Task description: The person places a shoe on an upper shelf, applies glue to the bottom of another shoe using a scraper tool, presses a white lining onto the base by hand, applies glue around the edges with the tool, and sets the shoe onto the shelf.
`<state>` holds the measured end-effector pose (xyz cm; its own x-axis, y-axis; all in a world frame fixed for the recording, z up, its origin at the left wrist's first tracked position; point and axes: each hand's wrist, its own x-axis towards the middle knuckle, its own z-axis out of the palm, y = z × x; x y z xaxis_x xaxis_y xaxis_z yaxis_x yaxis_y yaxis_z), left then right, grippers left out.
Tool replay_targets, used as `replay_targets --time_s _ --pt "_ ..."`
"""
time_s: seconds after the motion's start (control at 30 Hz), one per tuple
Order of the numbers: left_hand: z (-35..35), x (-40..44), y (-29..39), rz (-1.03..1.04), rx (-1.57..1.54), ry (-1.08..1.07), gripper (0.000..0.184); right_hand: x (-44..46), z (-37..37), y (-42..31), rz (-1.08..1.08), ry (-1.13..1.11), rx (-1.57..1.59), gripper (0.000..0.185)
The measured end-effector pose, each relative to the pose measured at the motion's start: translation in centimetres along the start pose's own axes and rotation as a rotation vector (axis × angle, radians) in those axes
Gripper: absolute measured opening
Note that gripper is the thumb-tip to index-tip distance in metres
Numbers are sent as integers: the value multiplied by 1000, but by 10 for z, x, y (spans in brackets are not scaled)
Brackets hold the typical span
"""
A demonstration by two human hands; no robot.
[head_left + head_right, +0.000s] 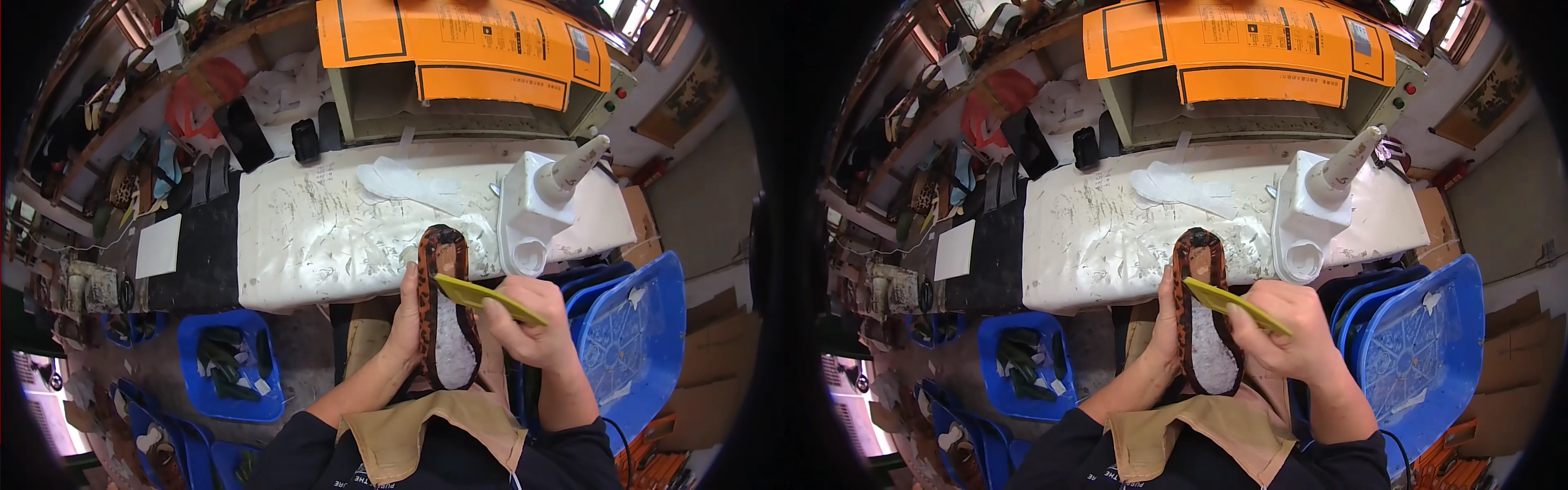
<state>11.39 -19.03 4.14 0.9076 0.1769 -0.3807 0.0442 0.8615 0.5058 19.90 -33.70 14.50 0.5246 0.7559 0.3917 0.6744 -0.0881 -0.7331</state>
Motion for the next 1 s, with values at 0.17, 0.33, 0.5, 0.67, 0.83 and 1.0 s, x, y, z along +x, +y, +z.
replay_targets --time_s 0.17,0.33,0.5,0.67,0.83,1.0 --pt "-5 4 7 -112 -82 -94 77 -9 -9 -11 208 383 166 11" --pt "3 2 10 -85 -49 -21 78 -17 9 -11 219 176 147 10" --pt "6 0 12 -82 -8 11 75 -20 22 6 111 146 -8 8" --pt "3 -2 13 -73 31 -49 68 -18 20 7 82 101 3 7" --pt "-2 0 11 -101 26 -54 67 -16 17 5 84 61 -38 8" --pt "1 -1 13 -96 32 -34 66 -18 15 5 86 28 -70 9"
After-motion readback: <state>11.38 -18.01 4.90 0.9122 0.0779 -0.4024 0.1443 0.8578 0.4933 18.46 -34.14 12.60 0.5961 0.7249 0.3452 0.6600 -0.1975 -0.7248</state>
